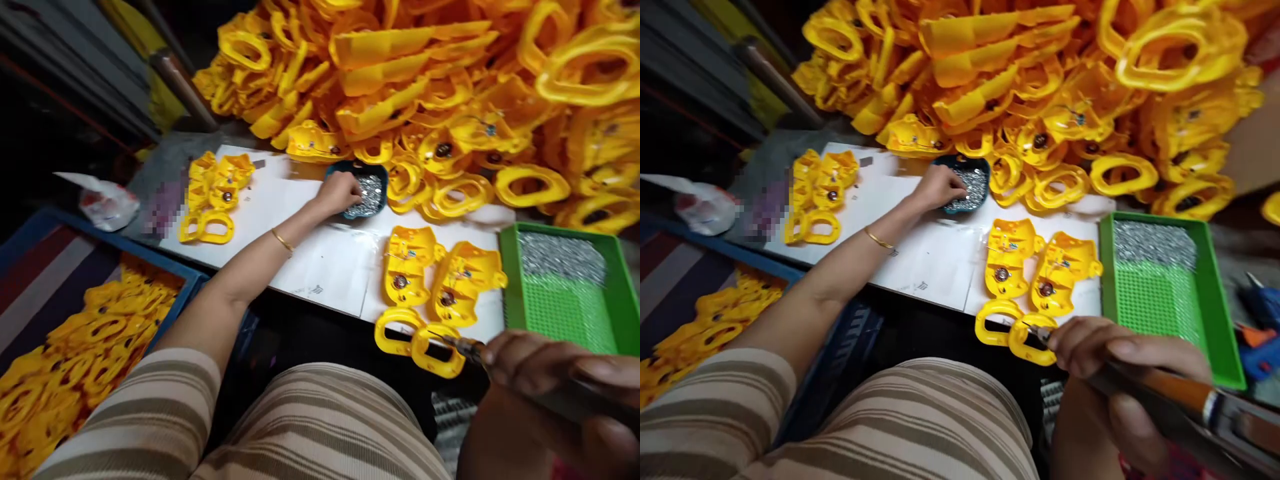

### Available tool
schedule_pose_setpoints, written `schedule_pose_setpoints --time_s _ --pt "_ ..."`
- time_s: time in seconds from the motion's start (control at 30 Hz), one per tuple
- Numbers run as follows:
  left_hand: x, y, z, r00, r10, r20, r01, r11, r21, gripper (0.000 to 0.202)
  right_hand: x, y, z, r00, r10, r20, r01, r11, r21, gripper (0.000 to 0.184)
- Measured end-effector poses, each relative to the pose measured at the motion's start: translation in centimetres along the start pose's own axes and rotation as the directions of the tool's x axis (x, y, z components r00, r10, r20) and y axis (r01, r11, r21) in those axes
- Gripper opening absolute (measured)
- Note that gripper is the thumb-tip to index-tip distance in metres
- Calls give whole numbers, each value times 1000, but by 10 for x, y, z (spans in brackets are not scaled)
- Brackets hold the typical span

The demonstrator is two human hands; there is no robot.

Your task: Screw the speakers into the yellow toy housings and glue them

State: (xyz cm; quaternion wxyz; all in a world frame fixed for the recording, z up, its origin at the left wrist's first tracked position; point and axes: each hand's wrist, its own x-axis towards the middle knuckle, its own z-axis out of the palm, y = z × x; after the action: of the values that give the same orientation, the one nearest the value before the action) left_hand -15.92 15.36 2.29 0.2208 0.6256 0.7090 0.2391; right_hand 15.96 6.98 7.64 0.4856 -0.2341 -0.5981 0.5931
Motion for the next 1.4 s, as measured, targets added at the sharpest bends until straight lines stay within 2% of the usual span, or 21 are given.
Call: schedule_pose_setpoints --time_s 0.07,0.13,0.2,0.33,0.47,0.6,0.67,0.73,0.8,0.87,0.93,1.0,1.1,1.23,1.4 --pt "-2 -1 1 999 -49 -25 50 998 37 14 4 -10 6 978 -165 129 170 985 -28 15" --pt "-4 -4 2 996 -56 -74 62 996 69 17 7 -17 9 953 -233 192 248 967 -56 19" --pt "-6 -8 3 992 -27 -123 34 998 56 17 5 -17 11 956 -260 135 268 962 -49 19" --pt "-4 -23 10 982 14 -186 -32 995 -96 14 -5 -6 12 954 -299 2 299 954 9 20" --pt "8 -37 15 968 32 -249 -67 989 -133 24 -12 2 14 961 -249 -123 250 968 -8 17" --pt "8 -40 12 938 98 -331 -155 977 -150 22 -16 -1 13 966 -216 -144 214 976 -33 16" --pt "-7 -35 13 921 135 -365 -207 964 -167 14 -16 -3 11 967 -203 -153 198 979 -43 17" --pt "-34 -23 19 914 167 -369 -252 948 -195 11 -14 -2 10 969 -179 -171 172 984 -53 16" --pt "-69 -4 31 928 205 -312 -289 923 -254 18 -9 0 12 958 -227 -178 224 974 -37 14" --pt "-103 17 46 952 241 -191 -300 863 -407 27 -1 4 15 935 -298 -194 303 953 -7 15" --pt "-131 37 59 952 265 -156 -308 823 -478 29 7 5 20 921 -344 -184 356 934 33 17" --pt "-149 50 69 942 295 -159 -334 799 -500 32 14 3 27 926 -343 -158 354 934 49 15" --pt "-159 57 76 938 315 -145 -343 776 -529 47 18 -5 36 930 -354 -100 362 930 69 13" --pt "-163 57 77 955 281 -97 -285 768 -573 61 18 -7 43 970 -222 -97 227 973 43 13" --pt "-164 61 77 958 274 -85 -269 758 -594 62 22 11 46 922 -374 -99 384 916 114 18"
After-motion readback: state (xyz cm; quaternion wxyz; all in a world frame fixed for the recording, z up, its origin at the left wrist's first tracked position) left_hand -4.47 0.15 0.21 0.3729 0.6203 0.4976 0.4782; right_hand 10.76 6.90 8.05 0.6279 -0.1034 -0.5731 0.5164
